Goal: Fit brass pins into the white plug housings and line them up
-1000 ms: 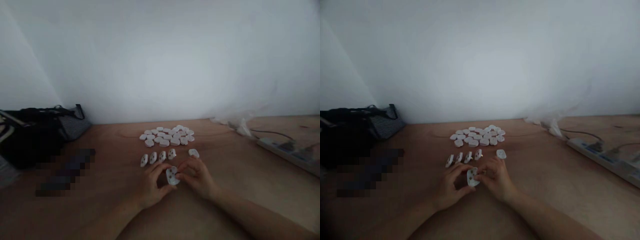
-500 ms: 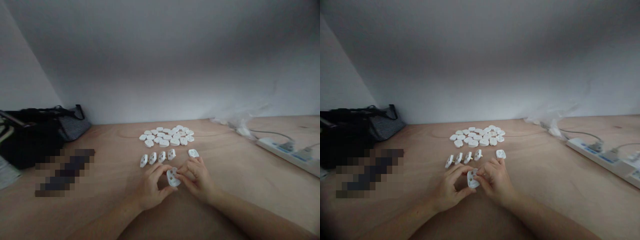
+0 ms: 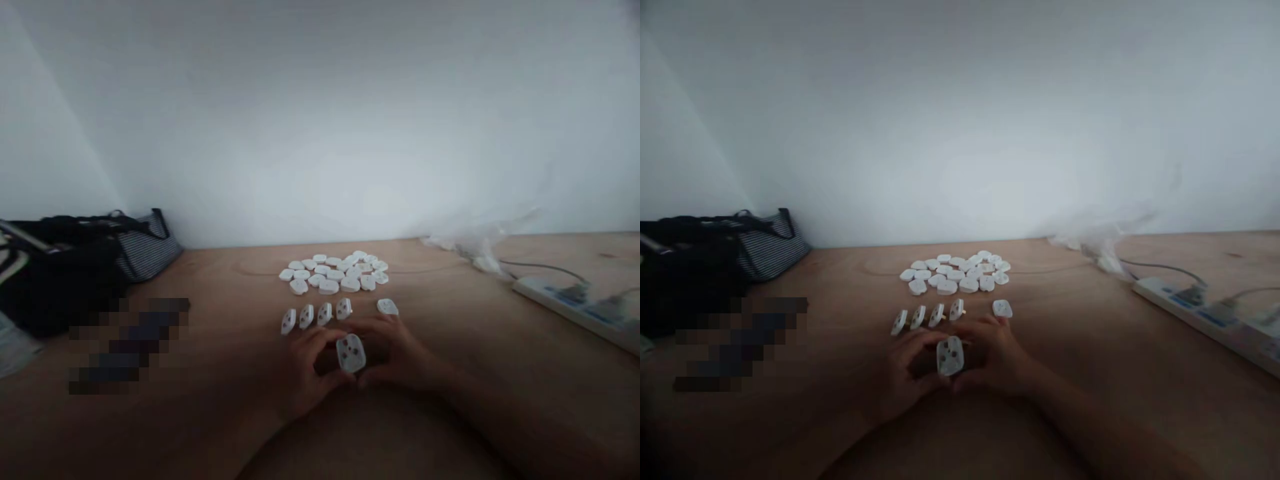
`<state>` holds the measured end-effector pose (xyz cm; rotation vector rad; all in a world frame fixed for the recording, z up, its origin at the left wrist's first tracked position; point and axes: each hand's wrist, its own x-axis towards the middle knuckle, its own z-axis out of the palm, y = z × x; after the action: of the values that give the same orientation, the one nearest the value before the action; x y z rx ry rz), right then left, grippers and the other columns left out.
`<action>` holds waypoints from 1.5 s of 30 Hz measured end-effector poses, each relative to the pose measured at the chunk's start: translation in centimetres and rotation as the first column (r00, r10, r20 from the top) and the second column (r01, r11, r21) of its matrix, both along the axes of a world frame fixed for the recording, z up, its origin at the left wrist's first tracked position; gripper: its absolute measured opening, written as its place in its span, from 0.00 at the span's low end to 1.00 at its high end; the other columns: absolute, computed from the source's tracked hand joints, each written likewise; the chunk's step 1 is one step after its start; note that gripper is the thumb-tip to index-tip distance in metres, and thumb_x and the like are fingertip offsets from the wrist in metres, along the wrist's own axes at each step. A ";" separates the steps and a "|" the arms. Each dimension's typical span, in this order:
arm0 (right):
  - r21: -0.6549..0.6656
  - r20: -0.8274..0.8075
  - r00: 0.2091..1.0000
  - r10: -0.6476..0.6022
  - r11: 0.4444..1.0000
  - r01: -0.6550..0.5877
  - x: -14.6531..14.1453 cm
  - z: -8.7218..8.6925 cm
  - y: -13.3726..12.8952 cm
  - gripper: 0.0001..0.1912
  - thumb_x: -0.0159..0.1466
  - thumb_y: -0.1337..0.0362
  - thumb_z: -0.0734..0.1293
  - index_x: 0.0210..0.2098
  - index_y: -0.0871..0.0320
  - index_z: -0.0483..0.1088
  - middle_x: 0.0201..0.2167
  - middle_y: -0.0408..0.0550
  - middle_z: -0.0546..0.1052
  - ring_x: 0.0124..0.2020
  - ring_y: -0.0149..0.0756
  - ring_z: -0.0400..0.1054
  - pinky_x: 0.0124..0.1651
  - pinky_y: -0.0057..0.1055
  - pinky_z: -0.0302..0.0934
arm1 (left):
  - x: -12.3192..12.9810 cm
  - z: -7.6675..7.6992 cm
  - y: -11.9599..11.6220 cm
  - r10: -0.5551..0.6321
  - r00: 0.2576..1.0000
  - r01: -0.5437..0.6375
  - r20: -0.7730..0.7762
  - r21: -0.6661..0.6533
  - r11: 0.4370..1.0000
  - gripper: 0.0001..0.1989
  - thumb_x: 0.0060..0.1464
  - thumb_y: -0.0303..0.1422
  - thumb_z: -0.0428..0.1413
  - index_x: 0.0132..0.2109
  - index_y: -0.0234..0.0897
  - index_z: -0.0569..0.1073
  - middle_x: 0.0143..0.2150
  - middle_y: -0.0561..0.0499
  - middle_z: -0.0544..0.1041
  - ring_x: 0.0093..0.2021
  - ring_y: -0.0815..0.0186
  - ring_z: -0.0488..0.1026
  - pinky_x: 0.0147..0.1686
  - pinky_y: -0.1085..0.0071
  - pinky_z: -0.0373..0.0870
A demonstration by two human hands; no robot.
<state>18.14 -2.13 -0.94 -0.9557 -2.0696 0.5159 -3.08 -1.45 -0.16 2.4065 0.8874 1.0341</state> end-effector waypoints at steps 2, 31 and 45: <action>-0.078 -0.080 0.993 0.089 0.992 -0.095 -0.4 -0.2 0.0 0.30 0.44 0.55 0.76 0.45 0.52 0.69 0.41 0.46 0.76 0.44 0.44 0.68 0.49 0.42 0.59 | 0.0 -0.2 0.1 -0.005 1.000 0.005 0.017 -0.010 1.000 0.22 0.43 0.41 0.64 0.45 0.39 0.70 0.41 0.49 0.75 0.41 0.60 0.73 0.41 0.68 0.69; 0.049 0.548 0.765 -0.337 0.927 0.372 6.4 -0.7 5.7 0.28 0.57 0.54 0.65 0.55 0.53 0.63 0.55 0.54 0.67 0.55 0.52 0.57 0.52 0.51 0.47 | -0.1 -0.6 0.4 -0.037 0.948 0.003 -0.316 -0.109 0.994 0.21 0.57 0.34 0.52 0.58 0.39 0.65 0.58 0.45 0.67 0.57 0.59 0.65 0.55 0.58 0.62; 0.008 0.591 0.763 -0.260 0.949 0.317 5.6 0.6 3.6 0.24 0.50 0.53 0.70 0.46 0.48 0.71 0.46 0.52 0.72 0.48 0.50 0.63 0.47 0.48 0.50 | 0.6 -1.2 1.7 0.102 0.985 -0.107 -0.137 -0.033 0.994 0.06 0.54 0.27 0.53 0.32 0.36 0.74 0.33 0.50 0.77 0.36 0.64 0.73 0.37 0.69 0.69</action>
<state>23.72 1.51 -0.32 -1.6229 -2.3750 0.1515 -2.45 0.25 -1.34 2.4424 1.0804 0.8891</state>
